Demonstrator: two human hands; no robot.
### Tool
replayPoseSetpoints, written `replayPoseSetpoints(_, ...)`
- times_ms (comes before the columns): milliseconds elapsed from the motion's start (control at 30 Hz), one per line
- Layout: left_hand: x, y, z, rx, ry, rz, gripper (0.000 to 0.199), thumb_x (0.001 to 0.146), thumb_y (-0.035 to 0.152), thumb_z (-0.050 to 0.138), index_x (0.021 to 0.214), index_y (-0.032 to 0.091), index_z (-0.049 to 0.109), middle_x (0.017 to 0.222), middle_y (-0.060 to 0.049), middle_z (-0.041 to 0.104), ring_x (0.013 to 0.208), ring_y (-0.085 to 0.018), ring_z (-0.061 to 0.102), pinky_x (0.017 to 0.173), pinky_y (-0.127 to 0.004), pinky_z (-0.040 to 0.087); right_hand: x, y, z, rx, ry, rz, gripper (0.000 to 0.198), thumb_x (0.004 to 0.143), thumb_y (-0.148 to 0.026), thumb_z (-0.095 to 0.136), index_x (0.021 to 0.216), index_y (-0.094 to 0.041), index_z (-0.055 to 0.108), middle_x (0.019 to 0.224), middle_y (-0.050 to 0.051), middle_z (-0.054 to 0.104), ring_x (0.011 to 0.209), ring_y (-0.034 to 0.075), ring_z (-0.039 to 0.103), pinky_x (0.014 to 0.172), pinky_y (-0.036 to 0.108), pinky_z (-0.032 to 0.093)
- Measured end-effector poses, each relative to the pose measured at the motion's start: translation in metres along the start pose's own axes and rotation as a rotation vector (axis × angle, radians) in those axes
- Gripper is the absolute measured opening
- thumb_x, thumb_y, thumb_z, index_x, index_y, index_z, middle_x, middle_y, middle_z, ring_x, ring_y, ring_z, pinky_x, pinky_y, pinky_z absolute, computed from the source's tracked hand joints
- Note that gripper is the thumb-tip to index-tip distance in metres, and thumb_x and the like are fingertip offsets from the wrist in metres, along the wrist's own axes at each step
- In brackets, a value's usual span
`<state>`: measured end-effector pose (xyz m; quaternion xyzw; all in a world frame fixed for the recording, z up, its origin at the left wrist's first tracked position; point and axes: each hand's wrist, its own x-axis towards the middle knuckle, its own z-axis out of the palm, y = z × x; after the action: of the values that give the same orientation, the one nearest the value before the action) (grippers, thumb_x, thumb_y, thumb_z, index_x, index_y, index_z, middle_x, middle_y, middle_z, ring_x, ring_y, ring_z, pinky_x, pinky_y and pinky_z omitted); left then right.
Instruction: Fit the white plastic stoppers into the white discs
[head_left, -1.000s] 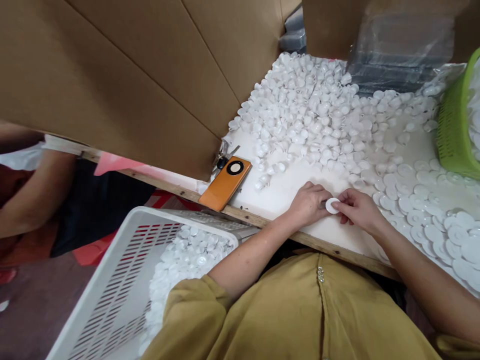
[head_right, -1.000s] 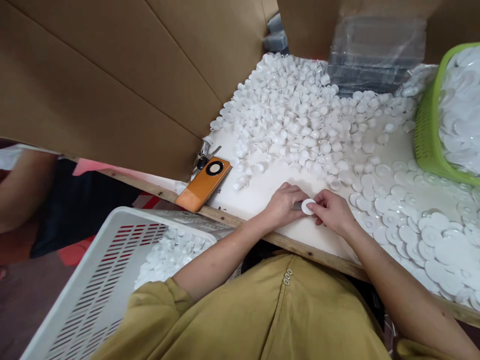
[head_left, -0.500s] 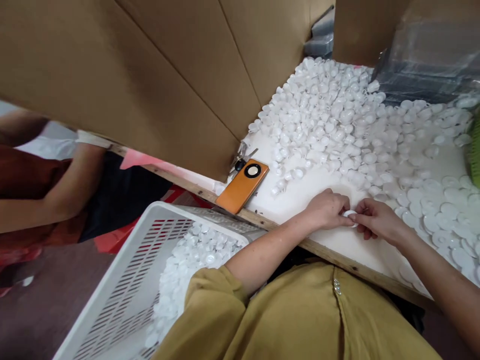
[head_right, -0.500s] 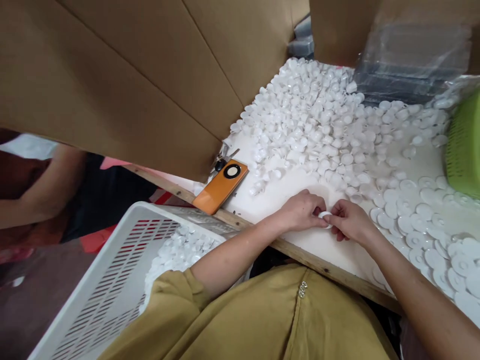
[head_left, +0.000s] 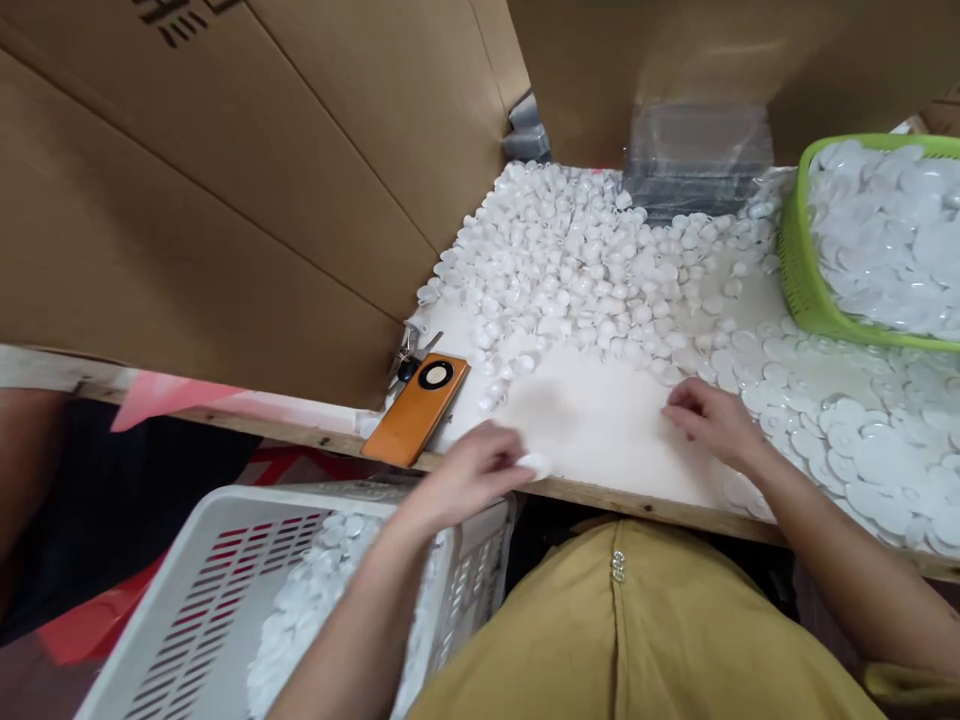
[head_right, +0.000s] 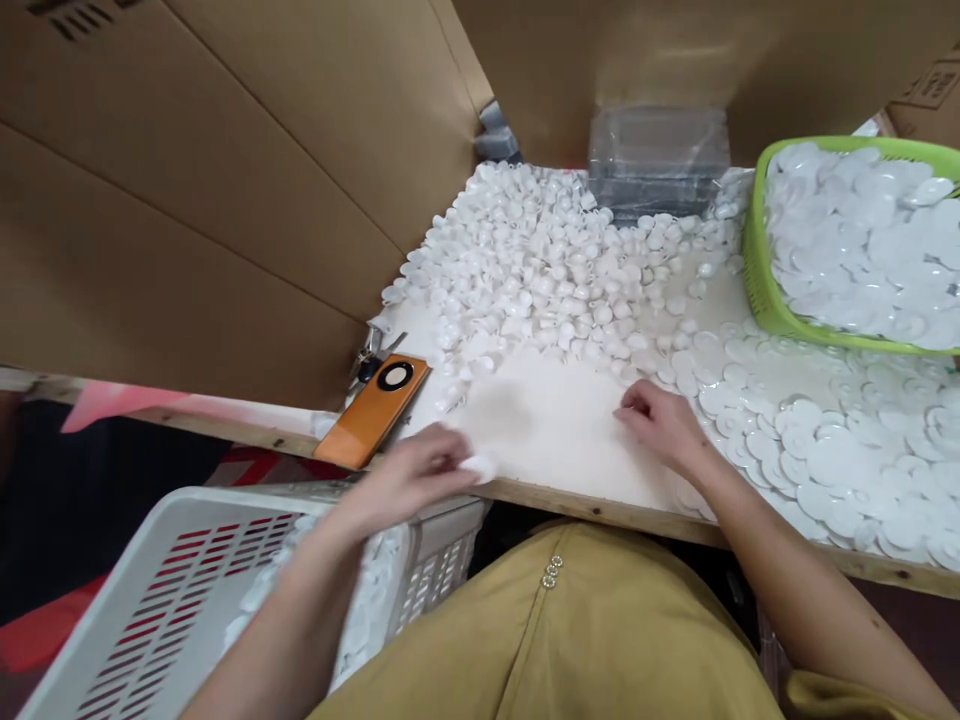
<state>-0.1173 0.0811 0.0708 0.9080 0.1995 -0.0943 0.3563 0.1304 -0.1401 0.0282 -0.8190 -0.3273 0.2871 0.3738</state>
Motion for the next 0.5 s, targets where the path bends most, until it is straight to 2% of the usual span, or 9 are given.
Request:
replayPoseSetpoints(67,-0.057,-0.043,-0.021,0.085,-0.092,-0.208,0.032,0.076,0.049,0.053,0.065,0.019,0.051,0.069,0.000,0.056,0.069,-0.017,0.053,0.063,-0.025,0.037,-0.003,0.017,-0.019,-0.249,0.177,0.002,0.010,0.078,-0.033,0.058,0.078,-0.023,0.058,0.075,0.003,0.063,0.065,0.019,0.059,0.058,0.032,0.041)
replayPoseSetpoints(167,-0.128,-0.107,-0.034,0.325,-0.253,-0.647,0.023,0.066,0.042,0.057,0.060,0.020,0.051,0.064,-0.002,0.060,0.066,-0.024,0.057,0.061,-0.030,0.036,-0.003,0.039,-0.038,-0.489,0.266,0.000,0.010,0.075,-0.033,0.062,0.081,-0.025,0.059,0.086,0.007,0.060,0.073,0.025,0.058,0.057,0.034,0.037)
replayPoseSetpoints(200,-0.143,-0.123,-0.034,0.374,-0.287,-0.749,0.021,0.064,0.040,0.057,0.060,0.020,0.053,0.066,-0.004,0.062,0.068,-0.026,0.059,0.062,-0.031,0.037,-0.004,0.043,-0.041,-0.523,0.274,-0.020,0.013,0.074,-0.034,0.064,0.082,-0.026,0.058,0.091,0.008,0.059,0.075,0.027,0.057,0.056,0.034,0.036)
replayPoseSetpoints(267,-0.155,-0.140,-0.030,0.415,-0.306,-0.845,0.022,0.066,0.041,0.055,0.062,0.019,0.058,0.072,-0.009,0.066,0.073,-0.031,0.062,0.066,-0.035,0.039,-0.005,0.046,-0.044,-0.558,0.280,-0.054,0.017,0.073,-0.035,0.066,0.084,-0.027,0.057,0.096,0.010,0.057,0.078,0.028,0.056,0.055,0.034,0.035)
replayPoseSetpoints(300,-0.152,-0.139,-0.029,0.424,-0.294,-0.842,0.025,0.069,0.043,0.053,0.062,0.019,0.060,0.073,-0.010,0.067,0.075,-0.032,0.063,0.067,-0.036,0.040,-0.005,0.045,-0.044,-0.571,0.275,-0.062,0.017,0.073,-0.035,0.066,0.083,-0.026,0.056,0.096,0.010,0.057,0.078,0.028,0.056,0.054,0.033,0.034)
replayPoseSetpoints(367,-0.126,-0.121,-0.026,0.436,-0.209,-0.732,0.032,0.075,0.045,0.048,0.064,0.019,0.062,0.074,-0.010,0.067,0.077,-0.032,0.063,0.069,-0.038,0.042,-0.007,0.040,-0.045,-0.584,0.252,-0.046,0.015,0.075,-0.033,0.064,0.081,-0.025,0.054,0.090,0.009,0.058,0.073,0.026,0.055,0.052,0.032,0.031)
replayPoseSetpoints(433,-0.082,-0.084,-0.021,0.417,-0.011,-0.514,0.034,0.081,0.045,0.045,0.070,0.020,0.065,0.079,-0.009,0.068,0.081,-0.030,0.062,0.073,-0.037,0.044,-0.008,0.035,-0.044,-0.539,0.218,-0.011,0.012,0.075,-0.032,0.062,0.078,-0.025,0.053,0.077,0.005,0.059,0.065,0.022,0.054,0.051,0.031,0.031)
replayPoseSetpoints(500,-0.026,-0.038,-0.009,0.320,0.275,-0.231,0.031,0.087,0.042,0.044,0.085,0.020,0.066,0.089,-0.007,0.068,0.089,-0.025,0.060,0.080,-0.035,0.045,-0.008,0.033,-0.042,-0.422,0.215,0.012,0.012,0.075,-0.034,0.061,0.076,-0.025,0.053,0.067,0.001,0.059,0.059,0.019,0.053,0.053,0.031,0.034)
